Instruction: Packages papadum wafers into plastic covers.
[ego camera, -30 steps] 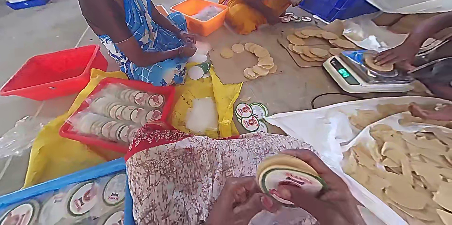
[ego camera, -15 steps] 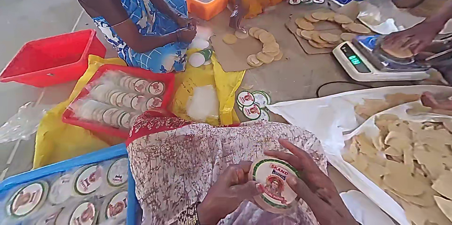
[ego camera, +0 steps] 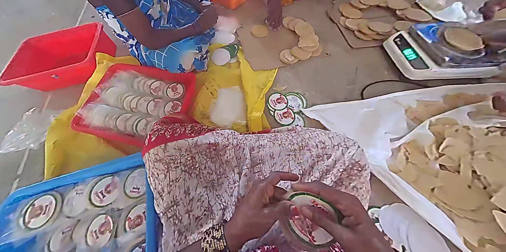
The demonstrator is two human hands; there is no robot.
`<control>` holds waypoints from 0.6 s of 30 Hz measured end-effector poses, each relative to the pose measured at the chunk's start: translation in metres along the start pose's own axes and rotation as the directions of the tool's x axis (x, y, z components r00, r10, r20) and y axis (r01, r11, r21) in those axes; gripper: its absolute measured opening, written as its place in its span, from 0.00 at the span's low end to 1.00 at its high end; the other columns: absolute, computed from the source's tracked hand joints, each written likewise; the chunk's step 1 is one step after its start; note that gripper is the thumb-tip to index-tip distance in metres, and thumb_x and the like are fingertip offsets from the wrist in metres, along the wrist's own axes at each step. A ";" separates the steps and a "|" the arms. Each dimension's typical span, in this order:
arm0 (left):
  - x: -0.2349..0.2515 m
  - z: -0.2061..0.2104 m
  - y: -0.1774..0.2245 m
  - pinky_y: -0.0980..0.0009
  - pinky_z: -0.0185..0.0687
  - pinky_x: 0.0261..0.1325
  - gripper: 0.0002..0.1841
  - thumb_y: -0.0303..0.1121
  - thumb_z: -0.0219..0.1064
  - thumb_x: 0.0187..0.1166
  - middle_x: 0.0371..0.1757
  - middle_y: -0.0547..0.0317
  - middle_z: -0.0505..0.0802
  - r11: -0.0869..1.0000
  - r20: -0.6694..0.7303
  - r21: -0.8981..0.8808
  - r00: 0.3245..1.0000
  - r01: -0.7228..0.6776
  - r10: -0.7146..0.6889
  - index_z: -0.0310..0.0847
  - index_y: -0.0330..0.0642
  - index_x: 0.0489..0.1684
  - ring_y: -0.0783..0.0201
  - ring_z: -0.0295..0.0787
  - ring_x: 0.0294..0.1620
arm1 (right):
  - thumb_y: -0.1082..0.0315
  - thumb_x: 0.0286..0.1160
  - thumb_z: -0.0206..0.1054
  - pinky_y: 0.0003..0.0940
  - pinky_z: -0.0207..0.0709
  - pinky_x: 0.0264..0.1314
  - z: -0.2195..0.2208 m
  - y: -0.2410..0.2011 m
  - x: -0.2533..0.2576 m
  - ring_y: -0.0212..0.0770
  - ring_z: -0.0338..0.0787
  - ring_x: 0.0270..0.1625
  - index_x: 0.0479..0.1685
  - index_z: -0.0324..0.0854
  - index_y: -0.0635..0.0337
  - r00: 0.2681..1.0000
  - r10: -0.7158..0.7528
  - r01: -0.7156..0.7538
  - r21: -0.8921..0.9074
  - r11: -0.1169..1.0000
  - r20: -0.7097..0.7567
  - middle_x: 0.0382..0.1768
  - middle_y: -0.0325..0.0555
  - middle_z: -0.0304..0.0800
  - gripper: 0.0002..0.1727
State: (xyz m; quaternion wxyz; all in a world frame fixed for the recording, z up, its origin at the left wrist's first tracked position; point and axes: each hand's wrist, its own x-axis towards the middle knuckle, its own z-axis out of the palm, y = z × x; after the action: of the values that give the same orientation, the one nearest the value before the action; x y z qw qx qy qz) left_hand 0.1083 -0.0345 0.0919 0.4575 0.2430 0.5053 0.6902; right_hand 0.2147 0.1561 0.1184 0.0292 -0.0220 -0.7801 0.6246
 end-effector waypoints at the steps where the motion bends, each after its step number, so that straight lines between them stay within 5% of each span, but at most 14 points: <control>1: -0.001 -0.002 0.000 0.71 0.88 0.48 0.27 0.26 0.65 0.81 0.40 0.58 0.95 0.999 0.016 0.041 1.000 0.013 -0.014 0.66 0.29 0.79 0.73 0.91 0.38 | 0.63 0.80 0.70 0.23 0.85 0.63 -0.001 0.000 0.000 0.24 0.91 0.57 0.62 0.88 0.58 1.000 -0.024 0.025 -0.028 0.999 0.010 0.56 0.39 0.94 0.16; 3: -0.007 -0.009 -0.001 0.71 0.87 0.43 0.21 0.31 0.64 0.83 0.35 0.56 0.93 0.983 0.044 0.183 0.998 0.029 -0.037 0.75 0.27 0.70 0.73 0.89 0.33 | 0.62 0.85 0.64 0.22 0.85 0.63 -0.001 0.001 -0.002 0.24 0.91 0.56 0.62 0.88 0.59 0.999 -0.051 0.052 -0.063 0.997 0.009 0.55 0.41 0.94 0.16; 5: -0.014 -0.017 -0.005 0.71 0.79 0.34 0.15 0.36 0.63 0.85 0.26 0.55 0.88 0.942 0.079 0.335 0.996 0.004 -0.032 0.84 0.27 0.45 0.71 0.83 0.26 | 0.63 0.91 0.56 0.23 0.83 0.67 0.003 0.003 -0.004 0.25 0.90 0.60 0.63 0.87 0.62 0.998 -0.068 0.069 -0.114 0.991 0.013 0.56 0.44 0.94 0.18; 7: -0.020 -0.021 -0.008 0.71 0.79 0.33 0.16 0.36 0.61 0.87 0.24 0.56 0.87 0.921 0.103 0.389 0.994 -0.006 -0.037 0.86 0.30 0.37 0.71 0.82 0.25 | 0.63 0.93 0.52 0.25 0.82 0.67 0.012 0.008 -0.007 0.28 0.90 0.60 0.63 0.86 0.64 0.996 -0.083 0.084 -0.170 0.982 0.016 0.56 0.49 0.94 0.20; 9: -0.024 -0.018 -0.011 0.71 0.74 0.30 0.16 0.36 0.60 0.87 0.22 0.59 0.84 0.923 0.073 0.385 0.996 0.016 -0.048 0.86 0.31 0.35 0.72 0.77 0.23 | 0.63 0.94 0.50 0.30 0.87 0.55 0.024 0.009 -0.011 0.35 0.93 0.51 0.64 0.85 0.61 0.993 -0.111 0.116 -0.314 0.942 0.033 0.52 0.51 0.94 0.19; 12: -0.024 -0.014 -0.012 0.69 0.73 0.31 0.17 0.38 0.60 0.87 0.22 0.61 0.83 0.921 0.047 0.388 0.997 0.045 -0.068 0.86 0.33 0.37 0.71 0.76 0.23 | 0.66 0.88 0.50 0.40 0.79 0.18 0.037 0.005 -0.010 0.44 0.89 0.23 0.61 0.84 0.58 0.981 -0.188 0.185 -0.571 0.800 0.055 0.35 0.52 0.90 0.18; 18: -0.018 -0.011 -0.011 0.72 0.73 0.33 0.16 0.35 0.59 0.87 0.24 0.58 0.85 0.923 0.098 0.385 0.994 0.015 -0.057 0.86 0.30 0.38 0.72 0.77 0.25 | 0.59 0.91 0.50 0.39 0.78 0.15 0.032 0.001 -0.008 0.42 0.85 0.16 0.71 0.77 0.59 0.981 -0.150 0.194 -0.592 0.783 0.123 0.25 0.46 0.90 0.20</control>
State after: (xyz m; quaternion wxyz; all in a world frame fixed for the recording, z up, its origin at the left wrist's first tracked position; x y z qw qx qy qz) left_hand 0.1116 -0.0548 0.0802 0.4401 0.3555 0.6096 0.5553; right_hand 0.2207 0.1241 0.1105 0.0502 0.0627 -0.9369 0.3402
